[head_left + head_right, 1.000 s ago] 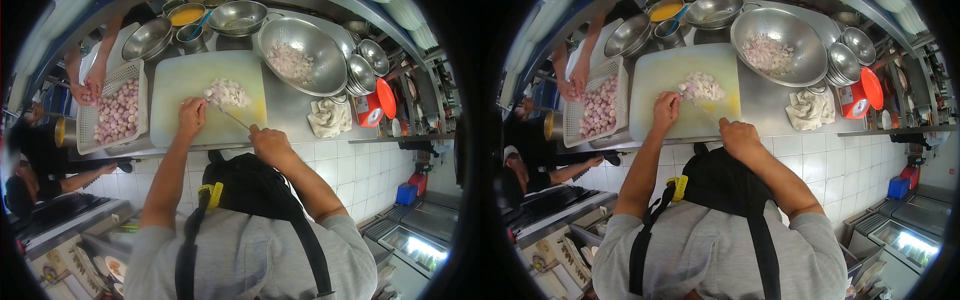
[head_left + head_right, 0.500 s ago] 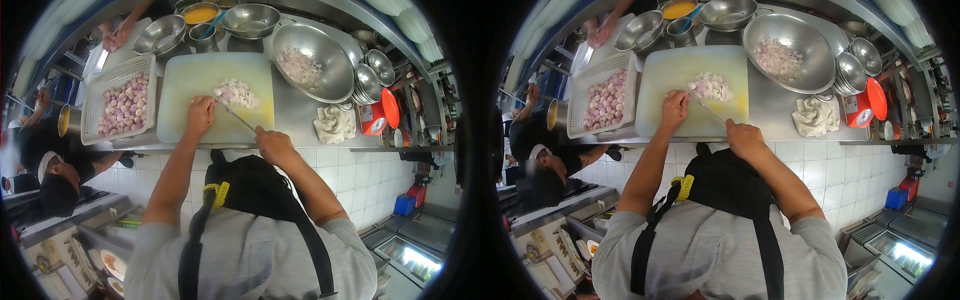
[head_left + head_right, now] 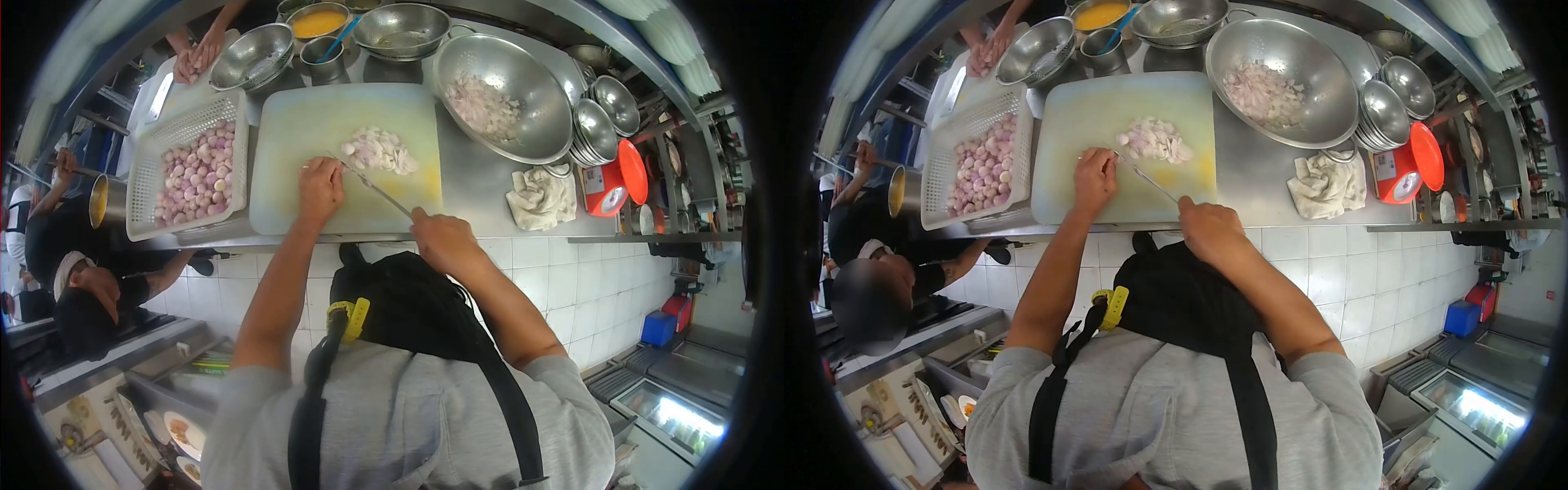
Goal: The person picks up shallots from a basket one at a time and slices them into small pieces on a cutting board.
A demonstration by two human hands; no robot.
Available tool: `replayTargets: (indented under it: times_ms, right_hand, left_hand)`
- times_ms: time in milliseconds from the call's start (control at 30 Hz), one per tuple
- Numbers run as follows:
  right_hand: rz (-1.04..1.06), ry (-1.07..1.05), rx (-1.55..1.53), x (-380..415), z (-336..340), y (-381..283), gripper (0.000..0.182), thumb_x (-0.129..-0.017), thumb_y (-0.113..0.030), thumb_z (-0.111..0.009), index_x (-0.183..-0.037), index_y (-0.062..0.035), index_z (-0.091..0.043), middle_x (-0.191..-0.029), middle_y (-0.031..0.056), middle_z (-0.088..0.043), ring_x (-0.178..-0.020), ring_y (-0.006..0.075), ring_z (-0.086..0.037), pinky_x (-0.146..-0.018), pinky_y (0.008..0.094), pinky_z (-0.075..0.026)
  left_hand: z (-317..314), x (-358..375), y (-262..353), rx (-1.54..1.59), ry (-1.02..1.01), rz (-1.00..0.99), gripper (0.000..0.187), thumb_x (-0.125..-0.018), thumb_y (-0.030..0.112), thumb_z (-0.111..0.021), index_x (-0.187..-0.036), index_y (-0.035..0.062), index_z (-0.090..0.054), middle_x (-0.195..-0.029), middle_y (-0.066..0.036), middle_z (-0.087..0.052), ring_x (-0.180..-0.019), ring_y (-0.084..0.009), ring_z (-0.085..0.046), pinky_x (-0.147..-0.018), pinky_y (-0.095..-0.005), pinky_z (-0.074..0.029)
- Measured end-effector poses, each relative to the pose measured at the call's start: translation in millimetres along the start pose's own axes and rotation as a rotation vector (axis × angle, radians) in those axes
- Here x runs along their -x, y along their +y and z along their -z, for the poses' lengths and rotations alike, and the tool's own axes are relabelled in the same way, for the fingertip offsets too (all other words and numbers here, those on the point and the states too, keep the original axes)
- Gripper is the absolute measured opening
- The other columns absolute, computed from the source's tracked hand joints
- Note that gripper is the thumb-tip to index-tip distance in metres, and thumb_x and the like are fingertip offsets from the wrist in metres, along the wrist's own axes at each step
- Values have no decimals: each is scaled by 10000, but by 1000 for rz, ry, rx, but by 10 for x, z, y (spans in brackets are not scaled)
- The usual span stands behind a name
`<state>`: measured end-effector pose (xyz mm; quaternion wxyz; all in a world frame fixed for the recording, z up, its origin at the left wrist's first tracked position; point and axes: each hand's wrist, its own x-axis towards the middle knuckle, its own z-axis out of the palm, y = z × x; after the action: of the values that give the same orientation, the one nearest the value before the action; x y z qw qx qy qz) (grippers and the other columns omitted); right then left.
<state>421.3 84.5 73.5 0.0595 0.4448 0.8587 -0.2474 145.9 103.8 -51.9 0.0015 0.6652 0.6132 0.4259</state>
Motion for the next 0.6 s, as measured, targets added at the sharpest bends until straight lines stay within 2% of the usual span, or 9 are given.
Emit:
replayTargets:
  times_ms: [100,167,300,400,500,600]
  right_hand:
    - [9,29,12,-165,-68,3,162,-962,-106,-568,-1082,3,-558,-878,251,-730,-887,443,-730,-799,553,-563]
    - [-17,-23,6,-23,59,-40,171,-979,-126,-566,-1089,5,-559,-880,250,-731,-898,439,-730,-801,550,-563]
    - [2,-5,-1,-39,-52,32,195,-1014,-168,-557,-1101,6,-562,-890,241,-735,-915,435,-730,-805,548,-563]
    - [13,11,-2,-157,-59,17,206,-1018,-185,-563,-1098,5,-563,-905,235,-739,-907,429,-733,-793,551,-565]
    - [-51,-70,-13,59,137,-55,203,-1012,-182,-566,-1099,2,-564,-921,238,-738,-905,428,-733,-790,552,-564]
    - [-16,-32,8,-56,-68,54,202,-1003,-175,-574,-1104,0,-566,-937,240,-739,-905,430,-733,-793,554,-563]
  left_hand:
    - [1,-36,-45,2,3,-23,96,-854,10,-668,-925,68,-695,-908,-105,-688,-895,-359,-647,-784,-482,-464]
    - [38,-42,-21,0,18,-48,96,-850,5,-665,-920,66,-692,-903,-109,-684,-897,-363,-645,-784,-482,-466]
    - [1,6,-14,29,19,-2,91,-845,-1,-662,-906,63,-682,-893,-122,-680,-891,-369,-640,-786,-485,-468]
    - [14,-28,-75,30,-8,-14,90,-839,-4,-663,-900,62,-677,-895,-128,-678,-888,-374,-638,-785,-486,-470]
    - [12,-31,-80,27,6,-21,90,-835,-3,-665,-896,62,-675,-892,-128,-676,-885,-377,-636,-782,-487,-471]
    - [-25,21,-72,26,25,-22,91,-834,-4,-665,-895,62,-677,-894,-124,-677,-881,-374,-637,-780,-488,-470]
